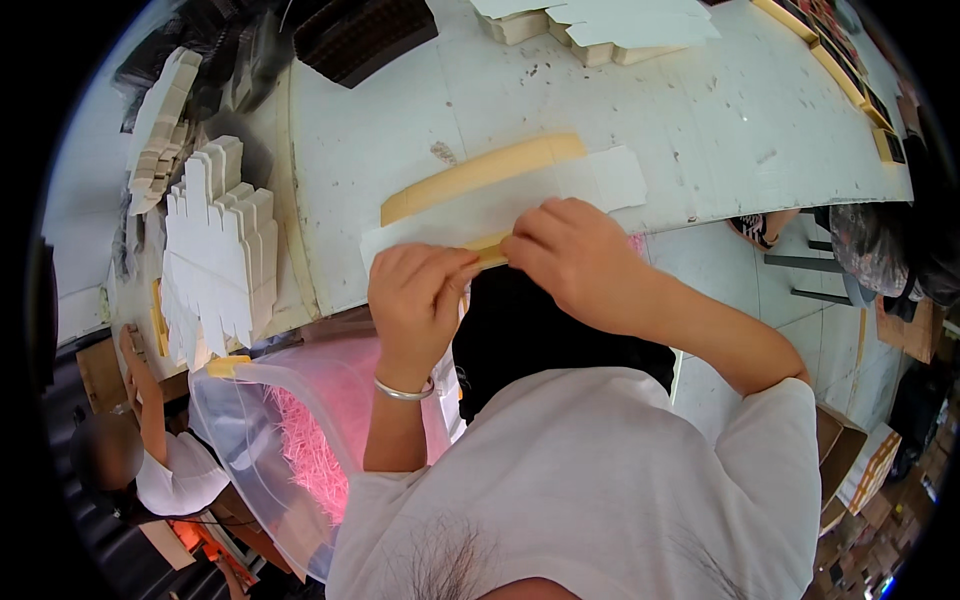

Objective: The person folds flat cardboard inserts into rectangular boxes and places them on the table. They then pick up a dark rectangular box, open it, and place a small wrapped item inside before closing it. The process is repeated with multiple boxes and inserts.

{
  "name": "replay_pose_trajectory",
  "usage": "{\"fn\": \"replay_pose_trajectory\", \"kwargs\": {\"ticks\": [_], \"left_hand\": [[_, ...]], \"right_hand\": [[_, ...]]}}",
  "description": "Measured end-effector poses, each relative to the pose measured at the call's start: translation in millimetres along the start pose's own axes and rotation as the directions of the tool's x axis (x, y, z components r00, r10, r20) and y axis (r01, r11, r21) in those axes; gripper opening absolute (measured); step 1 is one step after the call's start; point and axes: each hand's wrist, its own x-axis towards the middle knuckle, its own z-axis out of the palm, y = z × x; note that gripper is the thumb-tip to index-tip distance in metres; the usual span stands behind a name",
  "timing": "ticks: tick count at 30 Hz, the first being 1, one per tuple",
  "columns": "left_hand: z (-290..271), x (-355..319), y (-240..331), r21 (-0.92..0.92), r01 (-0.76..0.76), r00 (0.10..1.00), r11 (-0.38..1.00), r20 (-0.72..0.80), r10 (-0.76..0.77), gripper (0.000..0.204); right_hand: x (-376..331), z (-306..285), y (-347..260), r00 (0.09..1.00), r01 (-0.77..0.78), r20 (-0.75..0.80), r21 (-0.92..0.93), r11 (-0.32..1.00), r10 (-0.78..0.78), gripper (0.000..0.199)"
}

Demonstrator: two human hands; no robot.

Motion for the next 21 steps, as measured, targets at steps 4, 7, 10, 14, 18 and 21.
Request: {"fn": "replay_pose_trajectory", "kwargs": {"ticks": [4,7,10,14,18,21], "left_hand": [[-16,25,17,0.083,0.066,0.995,0.994,0.075,-0.072,0.019],[-42,51,19,0.211,-0.1,0.987,0.972,-0.099,0.123,0.03],[-44,66,-21,0.029,-0.021,0.999,0.999,0.037,0.02,0.037],[-40,75,-23,-0.295,0.337,0.87,0.894,0.46,-0.176,0.044],[-13,61,-8,-0.323,0.214,0.942,0.922,0.318,-0.107,0.047],[-4,53,-2,-0.285,0.138,0.978,0.948,0.191,-0.084,0.045]], "right_hand": [[25,-2,15,0.969,-0.219,0.129,0.072,0.973,0.209,0.006],[29,-3,19,0.969,-0.207,0.157,0.108,0.972,0.189,0.003],[34,-9,17,0.976,-0.113,0.194,0.043,0.993,0.103,0.003],[35,-21,17,0.986,0.071,0.162,-0.289,0.955,-0.025,0.006],[28,-20,11,0.986,0.164,0.09,-0.448,0.879,-0.138,0.012],[9,-3,13,0.96,0.222,0.175,0.011,0.975,-0.221,0.013]]}}
